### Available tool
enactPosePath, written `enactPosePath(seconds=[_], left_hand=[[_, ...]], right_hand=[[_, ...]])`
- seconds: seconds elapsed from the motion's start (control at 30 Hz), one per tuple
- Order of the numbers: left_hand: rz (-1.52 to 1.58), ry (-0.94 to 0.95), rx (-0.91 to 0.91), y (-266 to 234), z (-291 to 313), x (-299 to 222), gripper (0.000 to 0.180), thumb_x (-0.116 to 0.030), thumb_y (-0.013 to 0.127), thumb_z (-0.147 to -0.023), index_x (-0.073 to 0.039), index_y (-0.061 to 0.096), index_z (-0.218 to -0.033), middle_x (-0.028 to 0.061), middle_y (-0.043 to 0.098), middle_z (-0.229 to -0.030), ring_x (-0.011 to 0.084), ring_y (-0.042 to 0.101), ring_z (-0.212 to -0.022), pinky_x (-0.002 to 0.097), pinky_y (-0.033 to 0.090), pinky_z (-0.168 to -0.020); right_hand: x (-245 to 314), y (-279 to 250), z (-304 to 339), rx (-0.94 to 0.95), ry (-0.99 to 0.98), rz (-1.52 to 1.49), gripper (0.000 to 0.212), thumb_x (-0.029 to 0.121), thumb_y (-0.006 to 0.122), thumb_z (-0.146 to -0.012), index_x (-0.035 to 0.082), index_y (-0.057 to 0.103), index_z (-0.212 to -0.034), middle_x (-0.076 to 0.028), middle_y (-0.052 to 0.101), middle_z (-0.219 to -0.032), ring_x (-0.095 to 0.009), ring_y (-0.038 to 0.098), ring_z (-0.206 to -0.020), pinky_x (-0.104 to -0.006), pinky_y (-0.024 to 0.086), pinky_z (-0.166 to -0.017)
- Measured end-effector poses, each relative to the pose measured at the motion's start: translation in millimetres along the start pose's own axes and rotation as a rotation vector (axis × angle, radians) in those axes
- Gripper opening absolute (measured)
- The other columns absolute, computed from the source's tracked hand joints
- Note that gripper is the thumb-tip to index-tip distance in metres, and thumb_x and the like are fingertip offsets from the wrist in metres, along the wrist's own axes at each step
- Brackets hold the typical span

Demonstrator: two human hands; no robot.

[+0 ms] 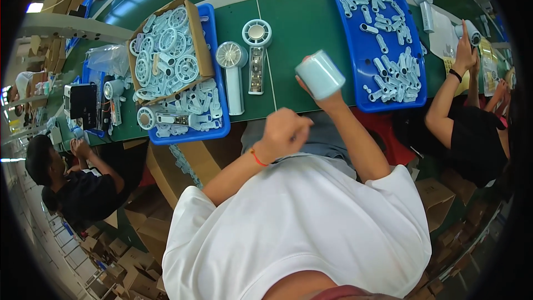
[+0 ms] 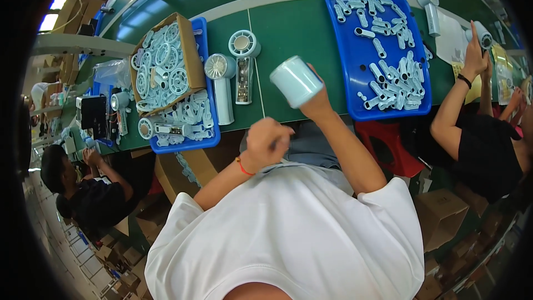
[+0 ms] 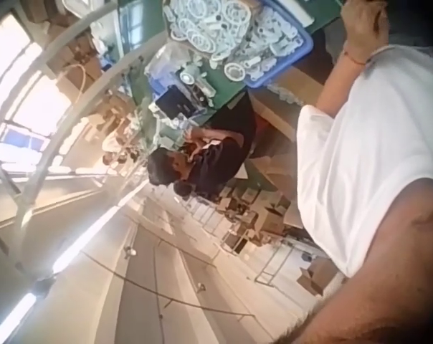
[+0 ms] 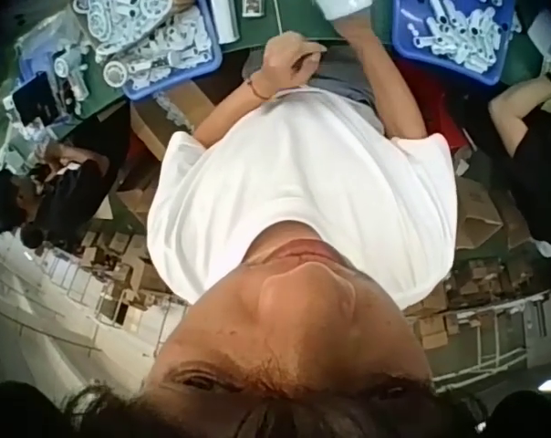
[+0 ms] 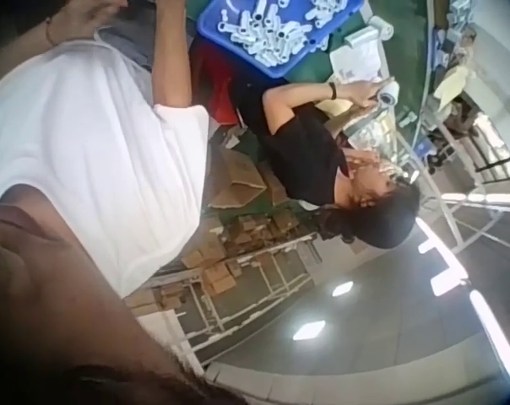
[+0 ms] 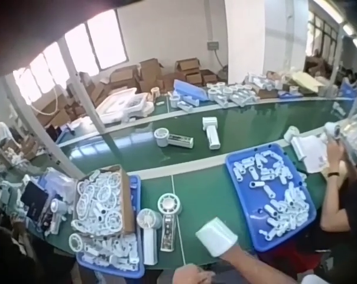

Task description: Assembling small hand-held fans on a production line.

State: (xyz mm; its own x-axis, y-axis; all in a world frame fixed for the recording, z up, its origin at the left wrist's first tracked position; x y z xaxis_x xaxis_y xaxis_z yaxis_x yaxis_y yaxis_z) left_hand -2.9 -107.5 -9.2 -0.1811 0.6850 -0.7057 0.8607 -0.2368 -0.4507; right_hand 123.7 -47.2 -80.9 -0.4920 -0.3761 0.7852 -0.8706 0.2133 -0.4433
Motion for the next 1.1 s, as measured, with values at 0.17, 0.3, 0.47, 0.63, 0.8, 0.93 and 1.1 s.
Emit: enactPosePath(seconds=[0.17, 0.3, 0.47, 0.63, 0.8, 0.93, 1.1], left_hand=[[-0.142, 0.414, -0.086, 6, -28, -51, 0.017, -0.007, 0.065, -0.066, -0.007, 0.063, -0.083, 0.0067, 0.058, -0.082, 0.0213, 0.056, -0.075, 0.0357, 0.045, -0.067], [-0.517, -0.023, 0.133, 8, -55, 14, 0.049, -0.023, 0.072, -0.061, -0.009, 0.057, -0.105, 0.0070, 0.052, -0.109, 0.0248, 0.047, -0.106, 0.0438, 0.037, -0.087], [-0.636, -0.092, 0.341, 25, -46, 40, 0.057, -0.027, 0.077, -0.058, -0.009, 0.055, -0.107, 0.0050, 0.052, -0.106, 0.0257, 0.047, -0.102, 0.0467, 0.036, -0.087], [-0.589, -0.162, 0.296, 31, -50, 41, 0.052, -0.022, 0.075, -0.061, -0.009, 0.055, -0.107, 0.0044, 0.054, -0.106, 0.0257, 0.048, -0.101, 0.0410, 0.035, -0.087], [-0.553, -0.149, 0.242, 35, -49, 45, 0.045, -0.024, 0.075, -0.060, -0.010, 0.058, -0.099, 0.0021, 0.056, -0.093, 0.0244, 0.049, -0.096, 0.0457, 0.036, -0.085], [-0.600, -0.025, 0.259, 32, -52, 40, 0.045, -0.026, 0.076, -0.060, -0.008, 0.058, -0.097, 0.0034, 0.056, -0.090, 0.0241, 0.051, -0.093, 0.0441, 0.037, -0.082], [-0.865, 0.103, 0.297, 45, -50, 36, 0.030, -0.019, 0.063, -0.069, -0.003, 0.057, -0.094, 0.0064, 0.056, -0.086, 0.0221, 0.052, -0.088, 0.0416, 0.039, -0.075]], right_hand=[[37, -9, -30, 0.158, 0.061, 0.092, 0.049, 0.009, 0.064, -0.070, 0.003, 0.048, -0.116, -0.012, 0.059, -0.097, -0.029, 0.057, -0.092, -0.0377, 0.044, -0.082], [45, -5, -6, 0.425, -0.152, 0.539, 0.054, 0.007, 0.064, -0.064, 0.003, 0.048, -0.116, -0.010, 0.053, -0.107, -0.026, 0.049, -0.105, -0.0376, 0.036, -0.090], [26, -32, -3, 0.463, 0.138, 0.408, 0.054, 0.004, 0.068, -0.064, 0.004, 0.050, -0.115, -0.012, 0.051, -0.113, -0.029, 0.045, -0.111, -0.0389, 0.033, -0.095], [28, -30, -7, 0.508, 0.049, 0.298, 0.054, 0.003, 0.068, -0.064, 0.003, 0.051, -0.115, -0.012, 0.054, -0.110, -0.030, 0.050, -0.104, -0.0393, 0.037, -0.089], [24, -32, -4, 0.494, -0.018, 0.286, 0.059, 0.003, 0.070, -0.062, 0.003, 0.050, -0.117, -0.012, 0.055, -0.109, -0.030, 0.051, -0.103, -0.0391, 0.039, -0.087], [34, -32, 6, 0.422, -0.150, 0.407, 0.060, 0.002, 0.070, -0.061, 0.002, 0.049, -0.118, -0.012, 0.055, -0.111, -0.029, 0.051, -0.104, -0.0399, 0.039, -0.088], [36, -28, 9, 0.376, -0.152, 0.441, 0.059, 0.001, 0.070, -0.061, -0.001, 0.049, -0.117, -0.014, 0.053, -0.112, -0.030, 0.050, -0.104, -0.0407, 0.038, -0.089]])
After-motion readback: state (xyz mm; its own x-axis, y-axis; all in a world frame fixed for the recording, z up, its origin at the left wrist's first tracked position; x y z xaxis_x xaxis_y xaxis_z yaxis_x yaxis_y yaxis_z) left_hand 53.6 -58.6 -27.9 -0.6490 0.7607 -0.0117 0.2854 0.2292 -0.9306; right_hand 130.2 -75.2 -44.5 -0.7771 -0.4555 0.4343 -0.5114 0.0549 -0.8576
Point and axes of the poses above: each hand's wrist, its own z-axis away from the middle knuckle, its own y-axis out of the palm, x = y × z, the point moved 8 cm from there along -z, towards the middle knuckle
